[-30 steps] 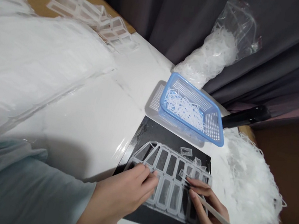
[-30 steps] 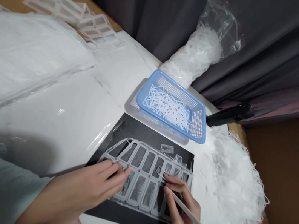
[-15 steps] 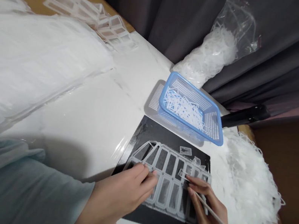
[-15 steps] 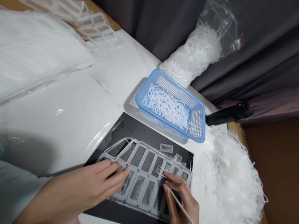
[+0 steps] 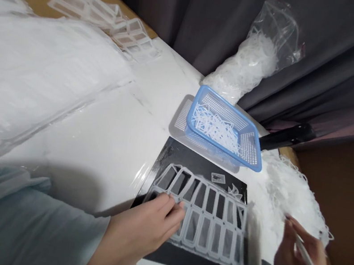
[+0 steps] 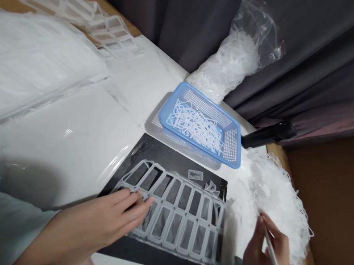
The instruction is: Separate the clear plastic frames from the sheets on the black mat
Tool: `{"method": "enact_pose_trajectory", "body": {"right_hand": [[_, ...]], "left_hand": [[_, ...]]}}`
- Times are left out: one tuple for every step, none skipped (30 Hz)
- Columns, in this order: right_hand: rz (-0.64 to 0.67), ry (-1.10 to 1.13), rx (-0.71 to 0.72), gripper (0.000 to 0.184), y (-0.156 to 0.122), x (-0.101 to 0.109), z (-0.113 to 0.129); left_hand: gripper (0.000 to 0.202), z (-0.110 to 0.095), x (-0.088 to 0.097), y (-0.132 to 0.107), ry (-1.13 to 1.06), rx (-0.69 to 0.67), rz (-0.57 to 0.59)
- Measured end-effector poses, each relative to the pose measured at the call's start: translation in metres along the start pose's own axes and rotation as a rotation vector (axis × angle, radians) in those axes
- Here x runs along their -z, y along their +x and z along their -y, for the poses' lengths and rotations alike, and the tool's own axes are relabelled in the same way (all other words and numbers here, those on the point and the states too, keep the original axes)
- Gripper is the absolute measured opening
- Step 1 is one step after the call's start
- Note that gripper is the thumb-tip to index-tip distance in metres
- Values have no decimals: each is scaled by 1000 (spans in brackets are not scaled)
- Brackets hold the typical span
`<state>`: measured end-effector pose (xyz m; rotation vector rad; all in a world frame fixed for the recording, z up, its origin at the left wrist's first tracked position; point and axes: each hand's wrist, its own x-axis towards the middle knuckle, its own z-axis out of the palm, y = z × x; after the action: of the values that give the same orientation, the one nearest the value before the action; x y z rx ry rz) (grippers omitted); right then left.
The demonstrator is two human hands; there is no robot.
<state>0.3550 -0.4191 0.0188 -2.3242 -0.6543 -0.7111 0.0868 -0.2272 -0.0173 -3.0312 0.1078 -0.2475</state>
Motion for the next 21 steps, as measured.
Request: {"method": "enact_pose_trajectory", "body": {"right_hand": [[-20,-10,-10,39,3,2,1],[-4,-3,0,38,6,3,2],[42,29,30,36,7,4,5],[115,83,74,34,7,5,7],[202,150,126,31,6,4,9],[286,214,175,27,4,2,11],[356,265,214,23,3,1,12],[420,296,241,20,1,-1,12],[462,311,258,18,-1,-2,11],[495,312,264,16,-2,-3,10],[520,312,259,15,-3,-2,8],[551,316,245,14,-5,0,7],[591,329,225,14,-6,2,5],[643,342,203,14,-7,5,4],[700,355,178,15,-8,8,4],[760,368,149,15,-10,10,3],[816,380,119,16,-11,12,3],[861,388,91,17,-13,12,3],[891,395,68,18,-14,12,3],[910,401,51,18,-16,11,3],[919,409,40,18,-17,9,3]], "left_hand": [[98,0,0,0,12,-5,-8],[99,0,0,1,19,-9,-11],[100,0,0,1,23,-11,-8],[100,0,1,1,27,-10,0],[100,0,1,2,33,-10,12],[100,1,2,2,38,-11,20],[100,1,2,2,42,-14,24],[99,1,3,1,46,-15,26],[99,1,3,1,49,-17,24],[98,1,3,1,51,-19,25],[98,2,3,0,53,-21,27],[98,2,3,0,52,-23,28],[97,2,3,0,50,-25,26],[97,2,2,0,46,-27,20],[96,3,2,-1,44,-28,8],[96,3,1,-1,45,-26,-6],[95,3,0,-1,44,-23,-19],[95,3,-1,-1,40,-20,-30],[95,3,-2,-1,36,-17,-38],[96,3,-3,-2,29,-18,-42],[96,3,-3,-2,22,-18,-42]]}}
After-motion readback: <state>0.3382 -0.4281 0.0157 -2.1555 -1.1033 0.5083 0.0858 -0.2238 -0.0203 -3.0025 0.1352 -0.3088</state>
